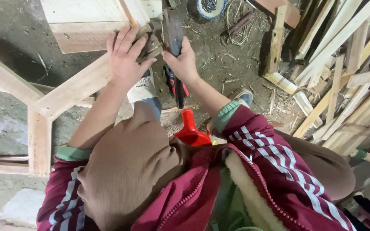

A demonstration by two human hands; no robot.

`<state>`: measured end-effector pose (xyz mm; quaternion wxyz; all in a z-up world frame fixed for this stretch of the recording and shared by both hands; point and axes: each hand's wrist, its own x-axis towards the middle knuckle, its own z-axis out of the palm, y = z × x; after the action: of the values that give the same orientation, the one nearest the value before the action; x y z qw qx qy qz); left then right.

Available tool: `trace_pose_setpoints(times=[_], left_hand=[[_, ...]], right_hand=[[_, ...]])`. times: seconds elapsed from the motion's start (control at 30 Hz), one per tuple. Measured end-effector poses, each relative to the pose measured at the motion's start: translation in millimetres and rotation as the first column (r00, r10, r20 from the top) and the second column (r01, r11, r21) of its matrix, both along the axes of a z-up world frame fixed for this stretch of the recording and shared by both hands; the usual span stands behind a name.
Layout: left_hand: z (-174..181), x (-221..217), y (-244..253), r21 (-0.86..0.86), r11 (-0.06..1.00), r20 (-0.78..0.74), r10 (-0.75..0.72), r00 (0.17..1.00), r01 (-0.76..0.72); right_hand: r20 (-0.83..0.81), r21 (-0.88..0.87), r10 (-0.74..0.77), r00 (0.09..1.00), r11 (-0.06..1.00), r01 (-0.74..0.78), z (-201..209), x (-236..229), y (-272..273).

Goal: Assembling a wooden frame by hammering nails into wooden slats and adjusting components with pliers.

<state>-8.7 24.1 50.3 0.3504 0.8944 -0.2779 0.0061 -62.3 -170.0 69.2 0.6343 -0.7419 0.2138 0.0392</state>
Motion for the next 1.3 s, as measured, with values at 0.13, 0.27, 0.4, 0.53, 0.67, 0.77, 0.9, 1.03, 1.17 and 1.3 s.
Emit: trace_pose_setpoints(times=[0.13, 0.27, 0.4, 0.53, 0.67, 0.77, 0.9, 1.03, 1.17, 1.3], left_hand=[[-5, -1, 2, -0.019, 1.000, 0.030, -0.008, 1.000, 0.009], [-8, 1, 1, -0.014, 1.000, 0.018, -0.022, 1.000, 0.023], [-12, 2, 7, 0.068, 0.996, 0.120, -0.063, 0.991, 0.055], [-12, 3, 8, 0.085, 0.993, 0.100, -0.093, 0.991, 0.085], [-11, 5, 9, 0.046, 0.995, 0.119, -0.089, 0.989, 0.084], [-11, 7, 9, 0.051, 0.992, 0.141, -0.118, 0.983, 0.112], [-8, 8, 9, 0.085, 0.989, 0.136, -0.135, 0.981, 0.125], [-8, 9, 9, 0.137, 0.982, 0.123, -0.146, 0.982, 0.129], [-11, 5, 9, 0.100, 0.988, 0.111, -0.126, 0.986, 0.115], [-26, 0, 8, 0.121, 0.990, 0.141, -0.092, 0.986, 0.075]], right_hand=[[0.051, 0.022, -0.020, 0.999, 1.000, 0.019, -10, 0, 3], [0.080, -0.023, 0.026, 0.996, 0.999, -0.024, -11, 4, -1], [0.071, -0.086, 0.092, 0.993, 0.993, -0.086, -3, 3, -12], [0.020, -0.167, 0.189, 0.982, 0.969, -0.184, 13, -1, -35], [-0.166, -0.281, 0.143, 0.976, 0.942, -0.186, 16, -15, -48], [-0.325, -0.340, 0.091, 0.941, 0.918, -0.206, 3, -44, -53], [-0.466, -0.331, 0.001, 0.885, 0.927, -0.176, -9, -81, -39], [-0.444, -0.448, -0.133, 0.886, 0.890, -0.090, -79, -124, -55], [-0.444, -0.547, -0.105, 0.890, 0.819, -0.177, -128, -149, -86], [-0.435, -0.693, -0.019, 0.900, 0.645, -0.321, -83, -110, -75]])
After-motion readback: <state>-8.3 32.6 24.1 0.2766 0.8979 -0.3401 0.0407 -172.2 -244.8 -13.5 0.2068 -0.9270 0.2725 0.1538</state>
